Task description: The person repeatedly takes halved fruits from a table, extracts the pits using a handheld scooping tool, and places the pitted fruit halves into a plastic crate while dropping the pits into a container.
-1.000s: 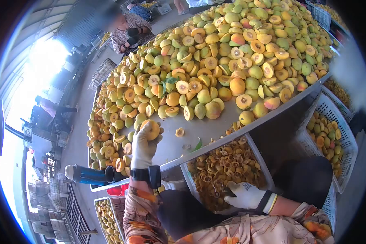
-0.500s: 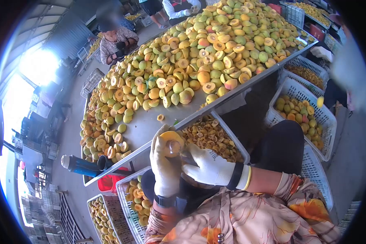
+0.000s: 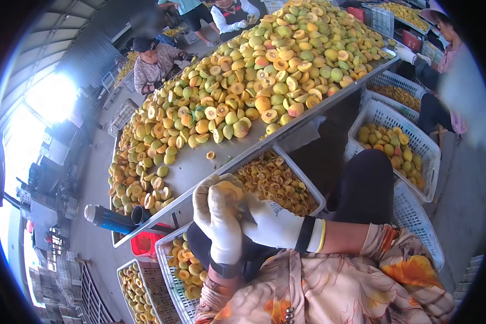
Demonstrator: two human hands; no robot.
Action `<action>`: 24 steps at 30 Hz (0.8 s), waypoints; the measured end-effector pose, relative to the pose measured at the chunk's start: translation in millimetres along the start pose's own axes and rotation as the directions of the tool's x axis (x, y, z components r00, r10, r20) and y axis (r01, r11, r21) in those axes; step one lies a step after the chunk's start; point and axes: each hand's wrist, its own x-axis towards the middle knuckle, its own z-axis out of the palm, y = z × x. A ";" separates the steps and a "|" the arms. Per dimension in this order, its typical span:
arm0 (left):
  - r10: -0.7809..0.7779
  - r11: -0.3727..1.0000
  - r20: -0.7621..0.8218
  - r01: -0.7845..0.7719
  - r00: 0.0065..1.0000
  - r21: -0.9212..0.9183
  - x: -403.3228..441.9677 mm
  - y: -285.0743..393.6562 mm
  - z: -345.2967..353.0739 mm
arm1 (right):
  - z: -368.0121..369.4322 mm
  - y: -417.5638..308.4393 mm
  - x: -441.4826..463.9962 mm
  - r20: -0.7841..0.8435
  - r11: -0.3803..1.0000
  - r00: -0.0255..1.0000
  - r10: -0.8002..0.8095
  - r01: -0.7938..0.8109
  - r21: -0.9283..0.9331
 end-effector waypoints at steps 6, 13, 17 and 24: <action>-0.104 0.992 -0.024 0.102 0.994 -0.068 9.8 6.9 7.0 | 22.2 29.4 13.7 -0.081 0.954 0.996 -0.040 0.063 0.295; -0.109 0.994 0.055 0.108 0.993 0.023 24.1 1.1 -1.1 | -35.2 9.5 31.8 0.214 0.982 0.966 0.146 -0.167 0.084; -0.136 0.988 -0.007 0.135 0.991 -0.072 27.6 -6.5 5.5 | -16.3 1.9 33.1 0.040 0.946 0.998 0.052 -0.062 0.319; -0.025 0.995 0.076 0.032 0.997 -0.099 31.9 -8.9 7.5 | -33.4 1.0 37.9 0.220 0.912 0.971 0.095 -0.174 0.371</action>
